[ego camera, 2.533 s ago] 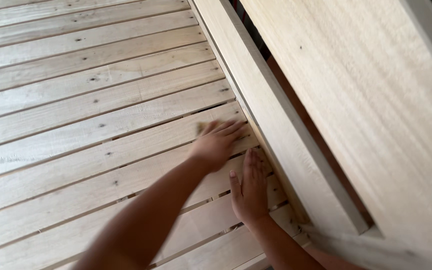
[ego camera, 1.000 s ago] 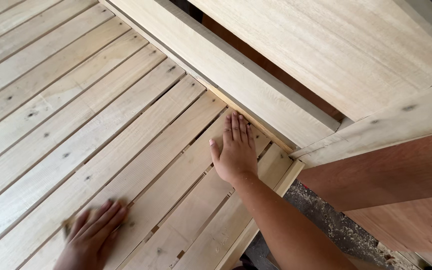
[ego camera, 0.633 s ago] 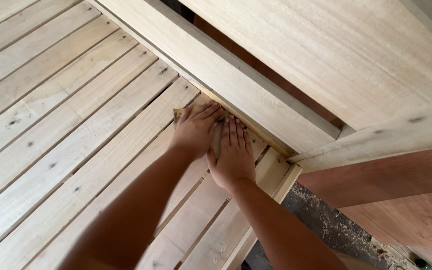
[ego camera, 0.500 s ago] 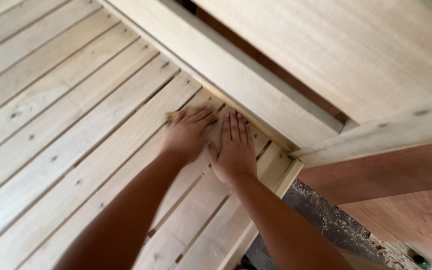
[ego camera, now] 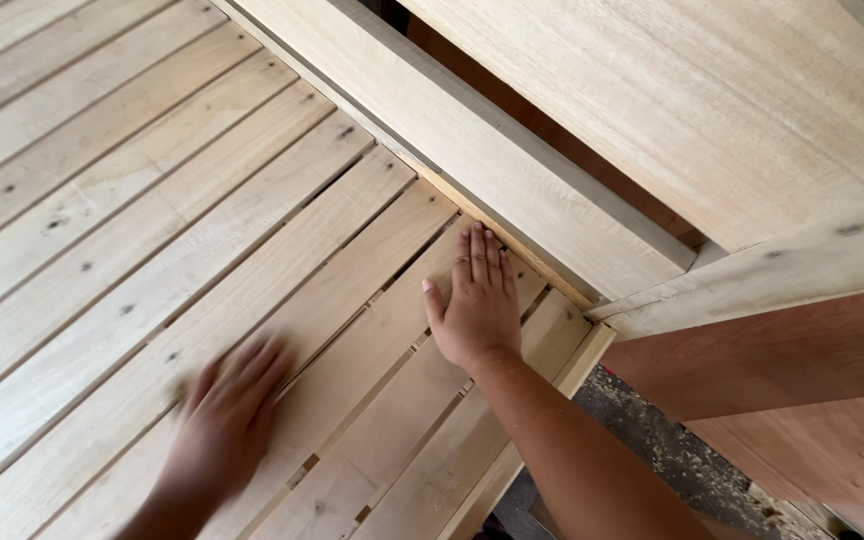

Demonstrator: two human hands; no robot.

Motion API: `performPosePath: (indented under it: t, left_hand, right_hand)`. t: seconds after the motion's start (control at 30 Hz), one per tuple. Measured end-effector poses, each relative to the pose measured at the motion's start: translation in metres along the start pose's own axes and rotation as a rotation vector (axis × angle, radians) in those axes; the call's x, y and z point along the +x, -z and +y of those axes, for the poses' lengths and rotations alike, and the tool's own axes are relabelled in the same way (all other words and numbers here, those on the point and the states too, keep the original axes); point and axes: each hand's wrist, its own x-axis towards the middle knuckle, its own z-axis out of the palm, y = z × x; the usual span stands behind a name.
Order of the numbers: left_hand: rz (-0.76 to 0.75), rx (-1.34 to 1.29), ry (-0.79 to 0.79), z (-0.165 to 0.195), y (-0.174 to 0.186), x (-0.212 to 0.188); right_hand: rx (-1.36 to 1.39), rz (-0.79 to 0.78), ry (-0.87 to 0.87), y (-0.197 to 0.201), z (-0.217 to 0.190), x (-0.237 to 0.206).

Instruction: The person sands the slatted wooden surface of a furniture frame, rubbing a sanding block by hand across the wood slats. They work over different sections of the slatted top, steadying the frame with one hand while sanding with the other.

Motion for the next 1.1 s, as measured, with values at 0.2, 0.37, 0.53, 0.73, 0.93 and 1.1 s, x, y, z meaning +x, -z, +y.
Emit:
performPosePath:
  t: [0.2, 0.37, 0.53, 0.73, 0.93, 1.1]
  left_hand:
    - [-0.095, -0.077, 0.003, 0.04, -0.048, 0.205]
    - [-0.083, -0.121, 0.051, 0.057, -0.063, 0.258]
    - [-0.116, -0.078, -0.07, 0.038, -0.025, 0.118]
    - [-0.006, 0.094, 0.028, -0.02, -0.005, -0.074]
    - [-0.116, 0.018, -0.1, -0.011, -0.016, 0.011]
    - [-0.19, -0.063, -0.022, 0.025, -0.046, 0.182]
  right_hand:
    - [0.071, -0.042, -0.03, 0.007, -0.003, -0.002]
    - [0.018, -0.064, -0.03, 0.014, -0.004, 0.0]
    - [0.036, -0.053, -0.024, 0.011, -0.003, -0.001]
    - [-0.01, -0.037, -0.015, 0.006, -0.002, 0.0]
    - [-0.02, -0.052, -0.007, 0.006, 0.0, -0.001]
    - [0.003, -0.076, -0.026, 0.006, -0.001, -0.001]
